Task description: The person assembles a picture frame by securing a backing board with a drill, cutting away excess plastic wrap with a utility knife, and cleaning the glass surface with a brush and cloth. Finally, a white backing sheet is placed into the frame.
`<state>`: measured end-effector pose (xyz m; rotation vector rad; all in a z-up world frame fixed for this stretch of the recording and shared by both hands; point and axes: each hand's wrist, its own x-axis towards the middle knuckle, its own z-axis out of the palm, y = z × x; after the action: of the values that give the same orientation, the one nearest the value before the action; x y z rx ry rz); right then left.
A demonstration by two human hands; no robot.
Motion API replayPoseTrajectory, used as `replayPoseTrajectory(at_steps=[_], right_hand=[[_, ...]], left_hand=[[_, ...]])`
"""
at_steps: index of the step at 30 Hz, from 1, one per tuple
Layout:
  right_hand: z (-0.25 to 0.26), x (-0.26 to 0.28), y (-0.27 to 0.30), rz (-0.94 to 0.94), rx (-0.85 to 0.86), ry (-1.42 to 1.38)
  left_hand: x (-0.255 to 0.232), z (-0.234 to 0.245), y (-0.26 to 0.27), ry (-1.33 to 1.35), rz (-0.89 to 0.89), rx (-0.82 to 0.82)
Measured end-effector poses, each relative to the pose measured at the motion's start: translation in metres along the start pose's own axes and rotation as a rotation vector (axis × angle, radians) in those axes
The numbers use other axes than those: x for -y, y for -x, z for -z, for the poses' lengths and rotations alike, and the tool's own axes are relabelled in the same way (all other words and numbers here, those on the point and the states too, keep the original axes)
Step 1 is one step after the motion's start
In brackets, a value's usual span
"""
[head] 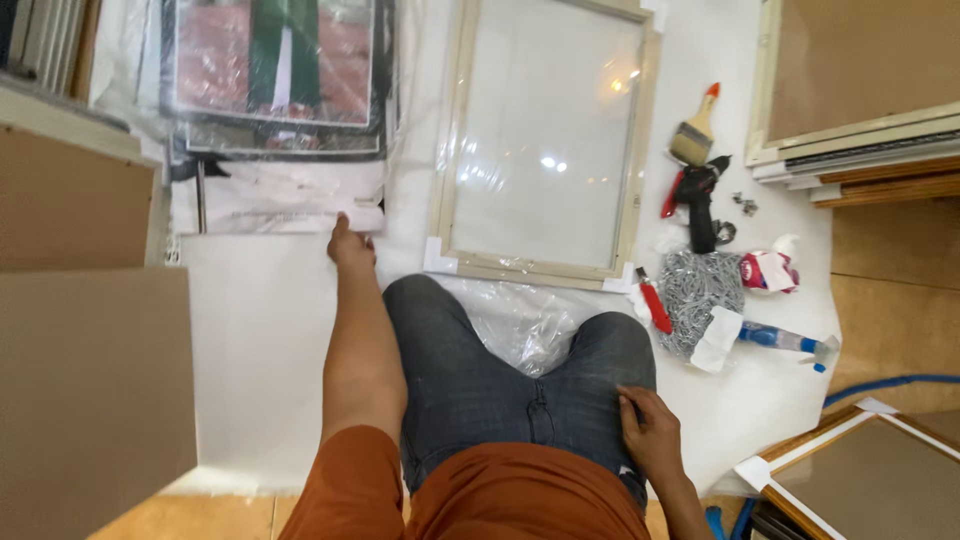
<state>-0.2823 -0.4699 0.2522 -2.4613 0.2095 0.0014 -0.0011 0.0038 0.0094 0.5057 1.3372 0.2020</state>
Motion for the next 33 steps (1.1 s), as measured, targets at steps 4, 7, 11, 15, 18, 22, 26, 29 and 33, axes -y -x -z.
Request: replayPoseTrajectory(at_steps=[4, 7, 11, 15, 18, 22, 26, 29, 33], right_hand=[[0.003, -0.003, -0.011, -0.046, 0.017, 0.040], [0.006, -0.007, -0.009, -0.002, 0.013, 0.032], [0.005, 0.001, -0.018, -0.045, 0.054, 0.040], [0.008, 0.010, -0.017, -0.012, 0.042, -0.028], [0.007, 0.013, -0.020, 0.000, 0.025, -0.047], [0.009, 0.014, -0.010, 0.044, 0.035, -0.101], [0.013, 0.012, -0.004, 0.043, 0.048, -0.104], [0.016, 0.009, 0.004, 0.043, 0.059, -0.133], [0.019, 0.000, 0.011, 0.018, 0.011, -0.119]], left_hand=[[-0.014, -0.007, 0.000, 0.047, 0.044, 0.041], [-0.003, 0.000, -0.007, 0.034, -0.028, 0.031], [-0.003, 0.000, -0.005, -0.024, -0.248, 0.039], [-0.004, 0.023, 0.018, -0.166, -0.258, 0.055], [0.000, 0.044, 0.049, 0.067, -0.228, 0.149], [0.001, 0.072, 0.072, 0.174, -0.220, 0.276], [-0.013, 0.067, 0.060, 0.317, -0.243, 0.403], [-0.028, 0.049, 0.052, 0.466, -0.190, 0.439], [-0.029, 0.039, 0.077, 0.320, -0.349, 0.470]])
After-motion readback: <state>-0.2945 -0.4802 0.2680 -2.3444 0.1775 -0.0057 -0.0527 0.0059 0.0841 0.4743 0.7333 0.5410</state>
